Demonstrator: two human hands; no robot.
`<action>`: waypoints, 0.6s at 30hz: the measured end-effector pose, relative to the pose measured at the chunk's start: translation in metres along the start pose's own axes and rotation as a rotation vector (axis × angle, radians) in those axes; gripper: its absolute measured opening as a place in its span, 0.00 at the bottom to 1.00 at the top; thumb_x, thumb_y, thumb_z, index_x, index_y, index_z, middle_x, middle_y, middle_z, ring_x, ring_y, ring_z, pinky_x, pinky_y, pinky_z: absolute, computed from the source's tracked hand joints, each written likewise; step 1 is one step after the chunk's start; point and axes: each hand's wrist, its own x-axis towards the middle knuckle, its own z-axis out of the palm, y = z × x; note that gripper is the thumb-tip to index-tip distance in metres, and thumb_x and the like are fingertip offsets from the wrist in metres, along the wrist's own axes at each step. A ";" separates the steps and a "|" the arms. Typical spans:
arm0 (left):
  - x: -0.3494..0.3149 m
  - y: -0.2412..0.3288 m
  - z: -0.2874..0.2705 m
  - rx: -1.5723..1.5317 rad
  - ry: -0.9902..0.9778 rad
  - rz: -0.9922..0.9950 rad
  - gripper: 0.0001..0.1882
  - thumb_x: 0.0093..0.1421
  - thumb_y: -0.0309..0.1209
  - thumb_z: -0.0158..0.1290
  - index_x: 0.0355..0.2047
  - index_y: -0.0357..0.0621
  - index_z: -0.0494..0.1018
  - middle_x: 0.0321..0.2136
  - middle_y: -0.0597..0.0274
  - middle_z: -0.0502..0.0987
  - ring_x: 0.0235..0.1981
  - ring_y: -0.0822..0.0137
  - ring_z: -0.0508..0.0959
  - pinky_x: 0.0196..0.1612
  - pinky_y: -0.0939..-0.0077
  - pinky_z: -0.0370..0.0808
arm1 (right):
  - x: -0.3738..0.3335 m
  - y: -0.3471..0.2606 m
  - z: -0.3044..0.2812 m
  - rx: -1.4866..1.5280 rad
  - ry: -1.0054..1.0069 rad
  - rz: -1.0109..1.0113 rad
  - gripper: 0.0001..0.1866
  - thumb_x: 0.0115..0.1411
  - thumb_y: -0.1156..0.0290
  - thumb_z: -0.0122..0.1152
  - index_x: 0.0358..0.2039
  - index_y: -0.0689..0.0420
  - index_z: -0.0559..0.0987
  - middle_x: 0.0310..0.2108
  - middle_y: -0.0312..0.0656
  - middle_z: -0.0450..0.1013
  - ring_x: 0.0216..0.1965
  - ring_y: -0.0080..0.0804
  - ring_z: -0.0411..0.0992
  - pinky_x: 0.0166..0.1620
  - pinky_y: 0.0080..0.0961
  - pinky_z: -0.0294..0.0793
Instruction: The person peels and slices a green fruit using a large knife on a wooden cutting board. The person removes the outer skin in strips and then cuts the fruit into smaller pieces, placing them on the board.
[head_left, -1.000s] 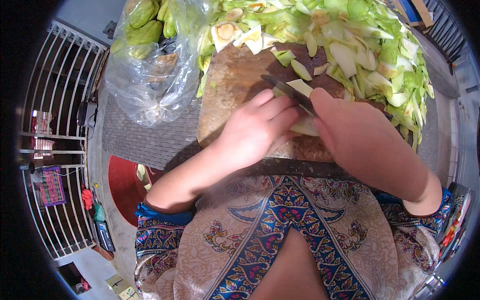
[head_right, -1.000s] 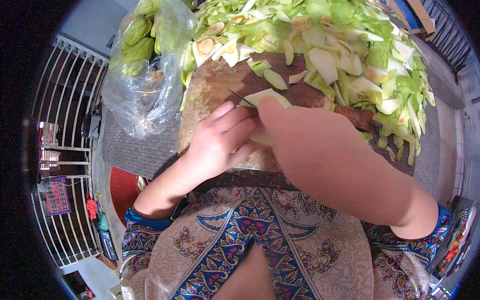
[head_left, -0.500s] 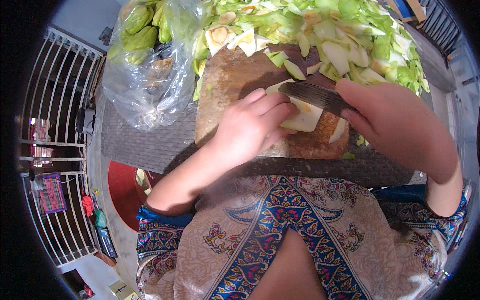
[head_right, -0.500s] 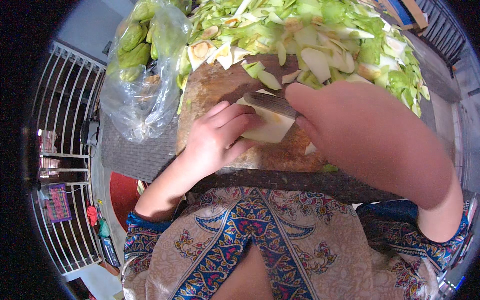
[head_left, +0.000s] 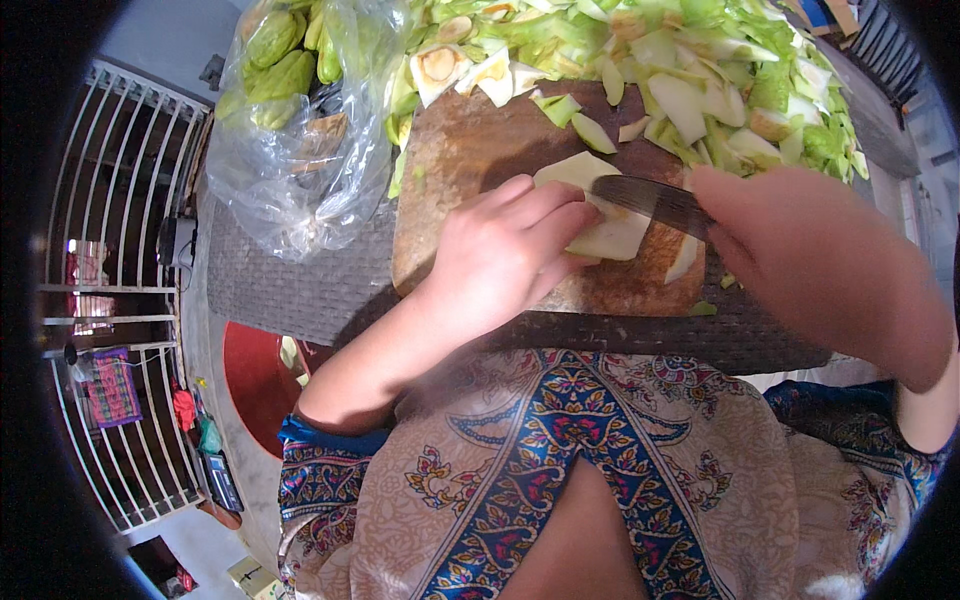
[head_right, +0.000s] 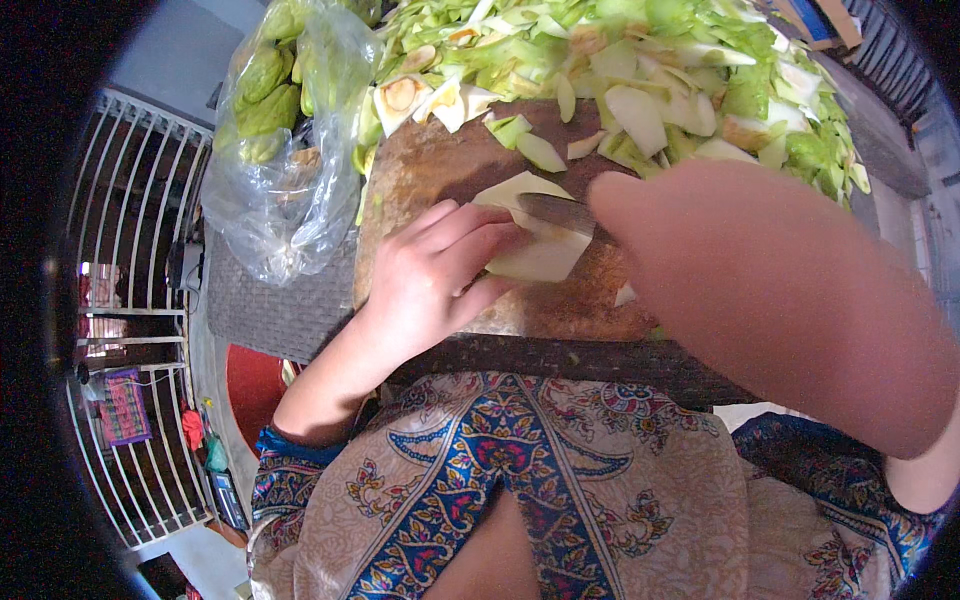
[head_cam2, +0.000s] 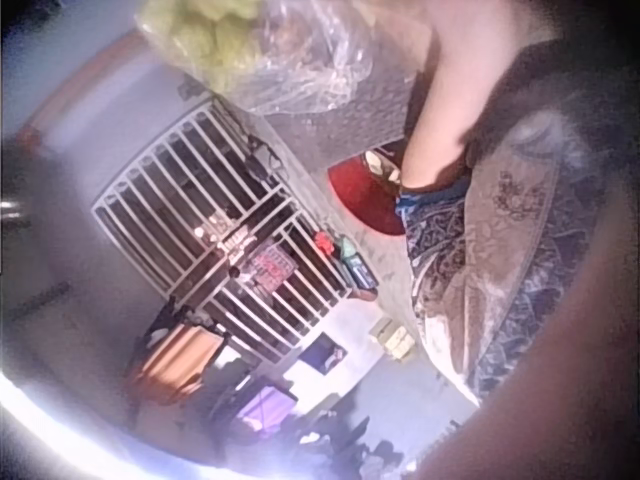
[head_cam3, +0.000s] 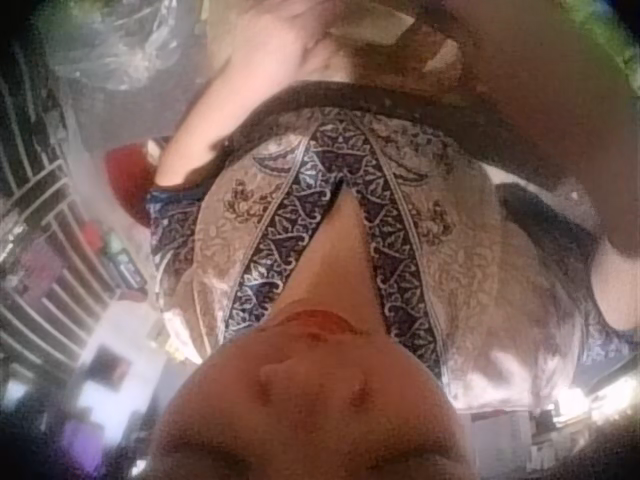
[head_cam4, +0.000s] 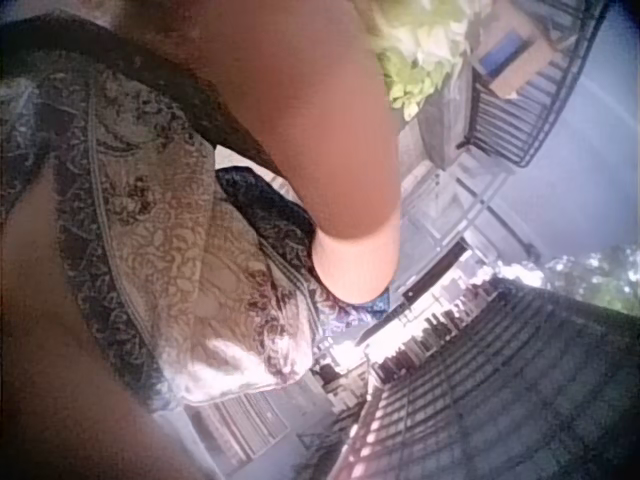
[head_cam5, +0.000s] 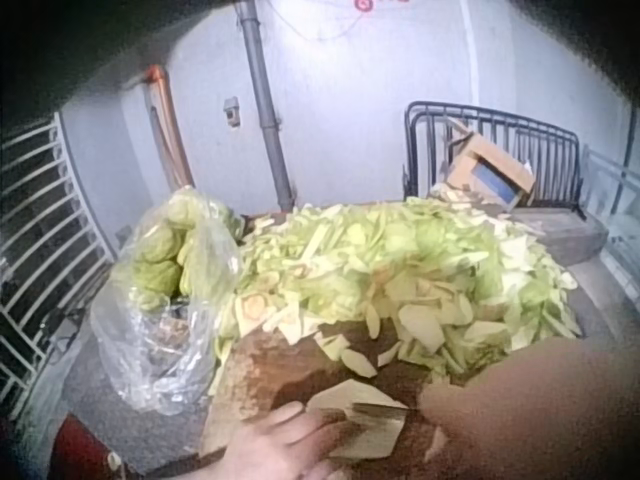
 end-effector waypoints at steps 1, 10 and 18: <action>0.001 0.000 -0.001 0.000 -0.009 -0.003 0.19 0.40 0.29 0.61 0.36 0.43 0.76 0.37 0.60 0.76 0.36 0.58 0.77 0.36 0.67 0.77 | -0.003 -0.002 -0.006 -0.032 -0.094 0.091 0.06 0.57 0.73 0.53 0.35 0.59 0.68 0.24 0.52 0.71 0.30 0.55 0.71 0.33 0.46 0.69; 0.003 0.003 -0.003 -0.008 -0.023 -0.015 0.20 0.41 0.31 0.63 0.38 0.45 0.76 0.38 0.61 0.76 0.38 0.57 0.78 0.39 0.66 0.76 | -0.040 0.005 -0.019 -0.157 0.037 0.211 0.07 0.56 0.73 0.54 0.36 0.59 0.70 0.26 0.52 0.71 0.33 0.53 0.72 0.35 0.45 0.70; 0.006 0.007 -0.004 0.044 -0.057 -0.036 0.20 0.42 0.31 0.62 0.38 0.47 0.76 0.38 0.62 0.76 0.38 0.57 0.78 0.39 0.67 0.76 | -0.012 0.005 -0.001 -0.050 0.166 -0.036 0.07 0.59 0.70 0.53 0.37 0.57 0.69 0.25 0.52 0.70 0.32 0.54 0.71 0.35 0.47 0.69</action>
